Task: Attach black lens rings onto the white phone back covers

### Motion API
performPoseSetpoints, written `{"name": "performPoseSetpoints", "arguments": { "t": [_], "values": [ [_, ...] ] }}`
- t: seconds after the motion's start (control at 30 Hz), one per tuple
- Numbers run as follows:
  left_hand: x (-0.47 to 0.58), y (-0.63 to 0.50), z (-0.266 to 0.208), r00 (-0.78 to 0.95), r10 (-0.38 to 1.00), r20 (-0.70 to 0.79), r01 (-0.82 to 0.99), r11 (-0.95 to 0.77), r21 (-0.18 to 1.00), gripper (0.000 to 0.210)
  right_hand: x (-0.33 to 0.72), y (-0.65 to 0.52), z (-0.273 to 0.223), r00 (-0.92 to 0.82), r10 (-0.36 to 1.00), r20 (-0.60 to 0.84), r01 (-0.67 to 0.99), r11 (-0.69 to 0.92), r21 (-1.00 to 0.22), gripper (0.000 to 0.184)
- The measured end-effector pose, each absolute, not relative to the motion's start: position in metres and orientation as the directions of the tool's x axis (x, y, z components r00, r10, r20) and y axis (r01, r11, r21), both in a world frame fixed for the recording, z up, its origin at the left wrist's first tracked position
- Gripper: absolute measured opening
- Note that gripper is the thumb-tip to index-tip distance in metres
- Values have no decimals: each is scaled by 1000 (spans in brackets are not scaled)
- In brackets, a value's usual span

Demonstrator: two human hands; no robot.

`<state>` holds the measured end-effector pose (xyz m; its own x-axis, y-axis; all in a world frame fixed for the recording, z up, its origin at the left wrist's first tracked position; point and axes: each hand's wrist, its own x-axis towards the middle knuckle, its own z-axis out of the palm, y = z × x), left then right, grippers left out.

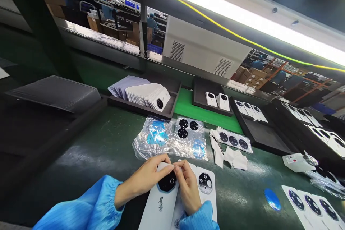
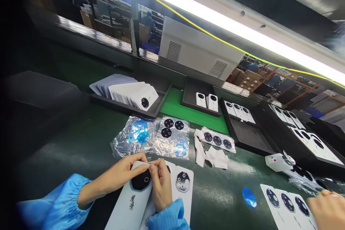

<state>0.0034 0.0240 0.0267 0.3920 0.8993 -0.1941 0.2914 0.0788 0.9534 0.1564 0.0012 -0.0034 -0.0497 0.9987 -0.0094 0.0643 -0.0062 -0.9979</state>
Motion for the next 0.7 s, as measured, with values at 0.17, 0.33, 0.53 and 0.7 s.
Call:
{"name": "performPoseSetpoints", "arguments": {
  "t": [0.17, 0.33, 0.53, 0.7],
  "values": [
    [0, 26, 33, 437, 885, -162, 329, 10, 944, 24, 156, 2, 6, -27, 999, -36, 78, -34, -996, 55],
    [2, 32, 38, 458, 884, -89, 338, -81, 938, 19, 159, -1, 6, -16, 999, -40, 18, -39, -999, 52],
    [-1, 31, 28, 361, 932, -42, 282, -66, 957, 40, 159, 0, -11, -52, 996, -70, -121, -76, -990, 47],
    [-9, 3, -18, 422, 849, 317, 396, -487, 778, 19, 163, 4, -18, 49, 998, -27, -115, -21, -993, 40]
  ]
}}
